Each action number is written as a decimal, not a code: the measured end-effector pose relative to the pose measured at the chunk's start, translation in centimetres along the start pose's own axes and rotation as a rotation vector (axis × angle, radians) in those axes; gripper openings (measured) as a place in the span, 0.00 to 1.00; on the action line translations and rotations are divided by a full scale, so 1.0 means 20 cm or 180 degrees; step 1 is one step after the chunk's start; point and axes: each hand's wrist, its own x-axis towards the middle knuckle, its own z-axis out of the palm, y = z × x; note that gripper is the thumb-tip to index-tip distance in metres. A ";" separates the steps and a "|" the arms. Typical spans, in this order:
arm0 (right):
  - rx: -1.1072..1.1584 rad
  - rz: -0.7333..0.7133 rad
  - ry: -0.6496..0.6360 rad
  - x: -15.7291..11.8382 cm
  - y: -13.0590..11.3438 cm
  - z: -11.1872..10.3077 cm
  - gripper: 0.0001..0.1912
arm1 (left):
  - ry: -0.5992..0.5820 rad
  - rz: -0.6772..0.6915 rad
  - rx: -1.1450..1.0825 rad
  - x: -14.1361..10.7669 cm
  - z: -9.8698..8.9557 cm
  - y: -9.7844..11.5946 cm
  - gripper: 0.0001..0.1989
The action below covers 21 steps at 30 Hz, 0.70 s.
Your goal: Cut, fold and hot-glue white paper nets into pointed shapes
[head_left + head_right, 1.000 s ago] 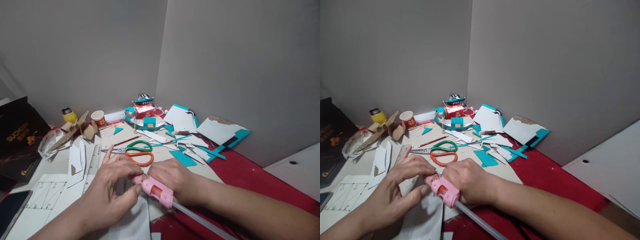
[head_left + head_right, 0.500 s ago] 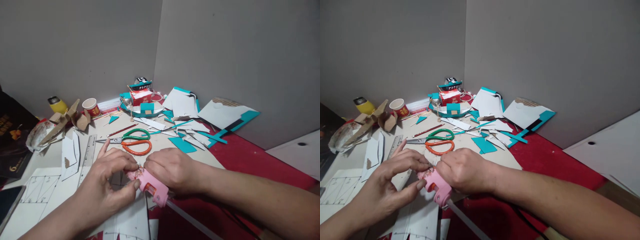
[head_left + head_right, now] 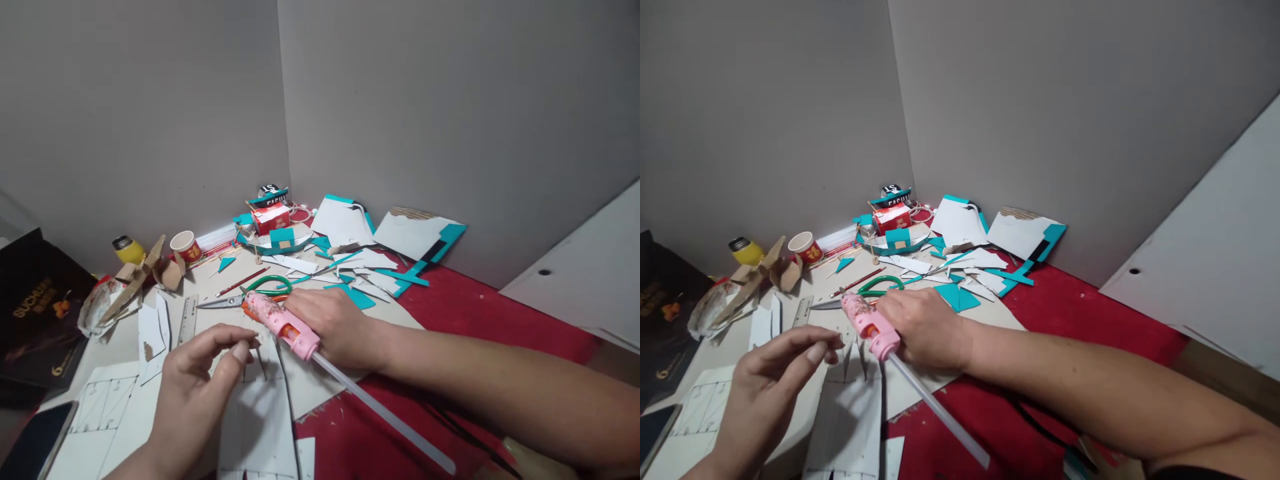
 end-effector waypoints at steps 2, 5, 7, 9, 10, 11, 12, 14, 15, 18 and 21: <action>0.0087 -0.0049 0.0031 -0.01 0.00 0.01 0.09 | -0.0144 -0.0444 -0.0472 0.02 0.03 -0.01 0.06; 0.0242 -0.0185 0.0109 -0.02 -0.01 0.02 0.10 | -0.0425 -0.0994 -0.1283 0.05 0.06 -0.03 0.11; 0.0331 -0.0242 0.0145 -0.02 -0.02 0.03 0.10 | -0.0710 -0.1264 -0.1659 0.06 0.08 -0.05 0.13; 0.0370 -0.0301 0.0157 -0.03 -0.02 0.04 0.10 | -0.0915 -0.1358 -0.1912 0.06 0.10 -0.07 0.15; 0.0368 -0.0345 0.0175 -0.04 -0.02 0.05 0.10 | -0.0969 -0.1386 -0.1996 0.06 0.10 -0.08 0.15; 0.0358 -0.0403 0.0206 -0.04 -0.02 0.06 0.10 | -0.1005 -0.1411 -0.2052 0.07 0.10 -0.08 0.16; 0.0343 -0.0455 0.0227 -0.05 -0.02 0.06 0.10 | -0.1040 -0.1430 -0.2086 0.07 0.10 -0.09 0.16; 0.0341 -0.0522 0.0242 -0.05 -0.02 0.07 0.09 | -0.1133 -0.1442 -0.2117 0.07 0.09 -0.10 0.16; 0.0357 -0.0533 0.0218 -0.05 -0.02 0.07 0.09 | -0.1192 -0.1427 -0.2113 0.07 0.09 -0.10 0.16; 0.0429 -0.0577 0.0140 -0.05 -0.03 0.07 0.09 | -0.1276 -0.1340 -0.2096 0.08 0.09 -0.13 0.15; 0.0470 -0.0633 0.0113 -0.04 -0.04 0.08 0.08 | -0.1245 -0.1341 -0.2150 0.08 0.10 -0.15 0.15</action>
